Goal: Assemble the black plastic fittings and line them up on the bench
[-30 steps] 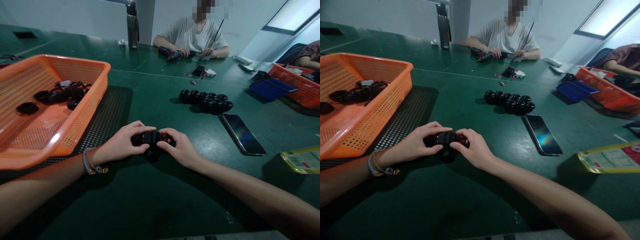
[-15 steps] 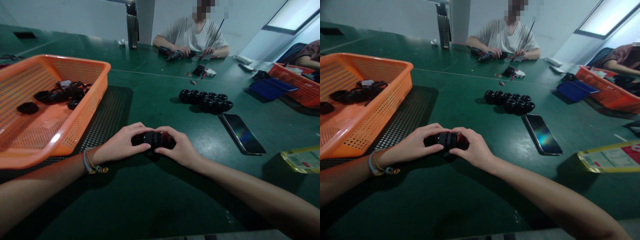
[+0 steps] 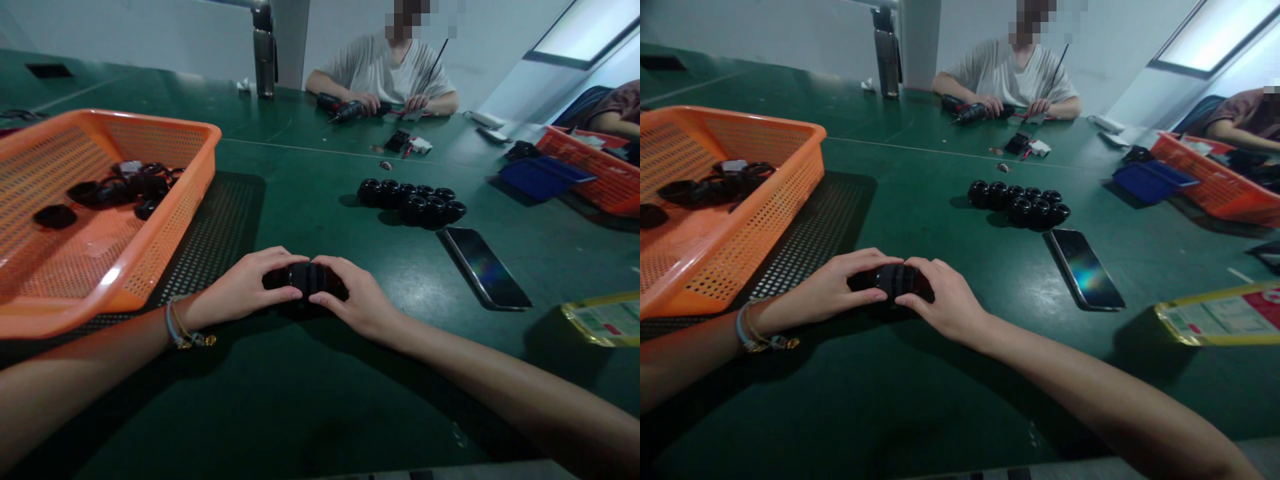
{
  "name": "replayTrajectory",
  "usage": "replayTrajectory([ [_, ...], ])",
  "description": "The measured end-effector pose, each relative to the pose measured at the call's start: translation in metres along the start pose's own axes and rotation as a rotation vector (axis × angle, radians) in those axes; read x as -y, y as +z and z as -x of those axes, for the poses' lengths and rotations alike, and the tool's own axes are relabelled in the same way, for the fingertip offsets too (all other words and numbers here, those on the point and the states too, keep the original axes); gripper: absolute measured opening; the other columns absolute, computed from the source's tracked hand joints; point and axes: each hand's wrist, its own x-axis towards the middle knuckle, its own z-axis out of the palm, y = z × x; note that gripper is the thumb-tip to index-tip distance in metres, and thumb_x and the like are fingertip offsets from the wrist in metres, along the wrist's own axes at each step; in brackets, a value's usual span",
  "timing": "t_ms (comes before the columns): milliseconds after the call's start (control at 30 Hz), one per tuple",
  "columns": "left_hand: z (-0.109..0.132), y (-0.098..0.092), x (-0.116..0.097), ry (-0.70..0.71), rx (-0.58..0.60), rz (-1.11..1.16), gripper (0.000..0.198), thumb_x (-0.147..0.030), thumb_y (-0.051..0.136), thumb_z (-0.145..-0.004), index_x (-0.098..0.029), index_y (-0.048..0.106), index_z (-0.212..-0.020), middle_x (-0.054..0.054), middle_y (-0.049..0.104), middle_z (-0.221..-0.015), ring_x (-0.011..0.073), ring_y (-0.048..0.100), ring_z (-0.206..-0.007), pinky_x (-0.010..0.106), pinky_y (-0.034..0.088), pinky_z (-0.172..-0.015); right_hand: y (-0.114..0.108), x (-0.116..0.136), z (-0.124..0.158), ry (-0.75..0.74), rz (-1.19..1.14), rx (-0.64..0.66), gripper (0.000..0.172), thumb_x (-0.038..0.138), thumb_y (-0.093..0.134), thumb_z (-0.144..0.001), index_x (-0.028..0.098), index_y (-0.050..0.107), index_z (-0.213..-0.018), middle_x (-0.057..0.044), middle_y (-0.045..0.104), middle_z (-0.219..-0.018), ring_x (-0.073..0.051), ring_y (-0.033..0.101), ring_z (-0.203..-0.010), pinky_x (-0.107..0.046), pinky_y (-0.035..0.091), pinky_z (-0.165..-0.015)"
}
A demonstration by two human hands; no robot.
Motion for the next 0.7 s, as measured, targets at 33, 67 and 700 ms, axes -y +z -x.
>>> replayTrajectory([
  [33,0.0000,0.0002,0.0000,-0.002,-0.002,-0.001,0.041,-0.038,0.059,-0.082,-0.015,0.058,-0.116,0.006,0.061,-0.100,0.0181,0.058,-0.090,0.029,0.045,-0.082,-0.0003,0.0003,0.0001,-0.001,0.004,0.001,0.034,0.023,0.064,-0.077,0.018,0.055,-0.109,-0.007,0.066,-0.102,-0.019,0.060,-0.088,-0.035,0.049,-0.078],
  [67,0.0000,0.0003,0.0000,-0.005,-0.004,-0.004,0.041,-0.038,0.059,-0.082,-0.015,0.059,-0.116,0.006,0.061,-0.100,0.0181,0.058,-0.090,0.029,0.045,-0.082,-0.0006,0.0007,0.0001,0.000,0.008,0.004,0.033,0.023,0.063,-0.077,0.018,0.055,-0.110,-0.007,0.066,-0.101,-0.019,0.060,-0.087,-0.035,0.049,-0.078],
  [700,0.0066,0.0061,-0.0033,0.145,-0.072,-0.202,0.040,-0.039,0.054,-0.087,-0.013,0.057,-0.117,0.009,0.062,-0.100,0.0182,0.059,-0.093,0.028,0.047,-0.085,-0.0027,0.0054,0.0025,-0.044,0.109,0.097,0.029,0.025,0.051,-0.085,0.012,0.051,-0.110,-0.012,0.063,-0.097,-0.022,0.057,-0.086,-0.039,0.049,-0.076],
])
